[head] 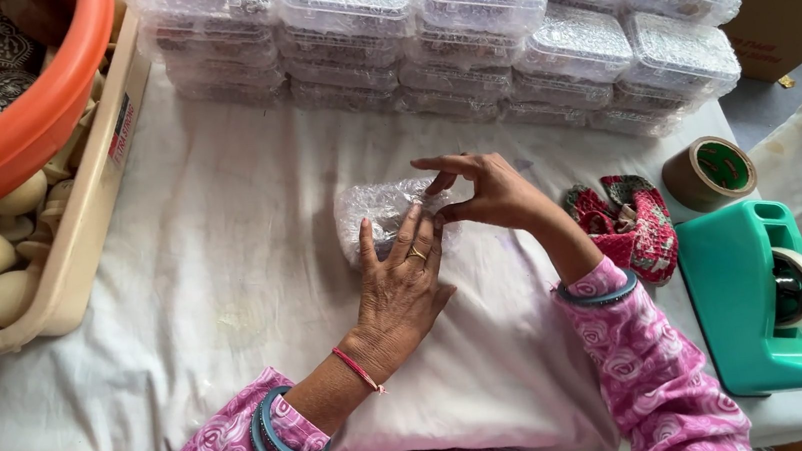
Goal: The person wraps a small item in bubble wrap and secures it with tape. Then, the person picks up a small patterned wooden block and wipes it with a cloth. The wrapped item is placed on a stack of similar items.
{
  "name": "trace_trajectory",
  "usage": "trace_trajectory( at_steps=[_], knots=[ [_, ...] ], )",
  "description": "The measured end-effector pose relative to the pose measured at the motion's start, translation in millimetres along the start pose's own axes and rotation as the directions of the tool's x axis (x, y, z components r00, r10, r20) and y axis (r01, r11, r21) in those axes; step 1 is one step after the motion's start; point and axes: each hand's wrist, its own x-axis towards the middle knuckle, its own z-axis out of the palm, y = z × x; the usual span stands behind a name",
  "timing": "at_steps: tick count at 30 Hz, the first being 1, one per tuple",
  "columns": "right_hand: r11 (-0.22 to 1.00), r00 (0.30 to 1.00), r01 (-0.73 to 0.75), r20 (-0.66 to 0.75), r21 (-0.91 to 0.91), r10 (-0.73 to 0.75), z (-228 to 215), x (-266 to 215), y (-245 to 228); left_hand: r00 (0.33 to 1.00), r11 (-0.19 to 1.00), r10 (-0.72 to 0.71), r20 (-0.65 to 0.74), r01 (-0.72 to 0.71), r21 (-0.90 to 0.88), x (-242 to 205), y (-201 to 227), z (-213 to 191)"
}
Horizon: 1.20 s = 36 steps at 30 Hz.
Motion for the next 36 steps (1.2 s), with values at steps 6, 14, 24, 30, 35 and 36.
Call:
trace_trajectory(
  at_steps=[6, 14, 24, 30, 35, 36],
  knots=[
    [0.987, 0.989, 0.147, -0.026, 0.07, -0.145, 5, -18, 15, 0.997, 1.0, 0.019, 0.08, -0.019, -0.01, 3, -1, -14],
    [0.892, 0.952, 0.267, -0.042, -0.364, -0.303, 17, -3, -4, 1.0, 0.998, 0.006, -0.001, -0.006, -0.064, 0, -4, -2],
    [0.77, 0.972, 0.163, -0.032, -0.616, -0.231, 35, -5, -36, 0.996, 0.997, -0.005, 0.089, 0.013, -0.082, 2, -4, -5],
    [0.981, 0.986, 0.148, -0.064, -0.125, -0.157, 15, 5, -8, 1.0, 0.999, 0.005, 0.028, -0.004, -0.048, 0, -4, -10],
    [0.952, 0.958, 0.26, -0.082, -0.163, -0.275, 17, -6, -4, 1.0, 0.999, 0.003, 0.026, -0.001, -0.053, -1, -4, -5],
    [0.939, 0.956, 0.265, -0.068, -0.22, -0.286, 18, -7, -4, 1.0, 0.999, 0.002, 0.011, -0.002, -0.04, 0, -3, -5]
  ],
)
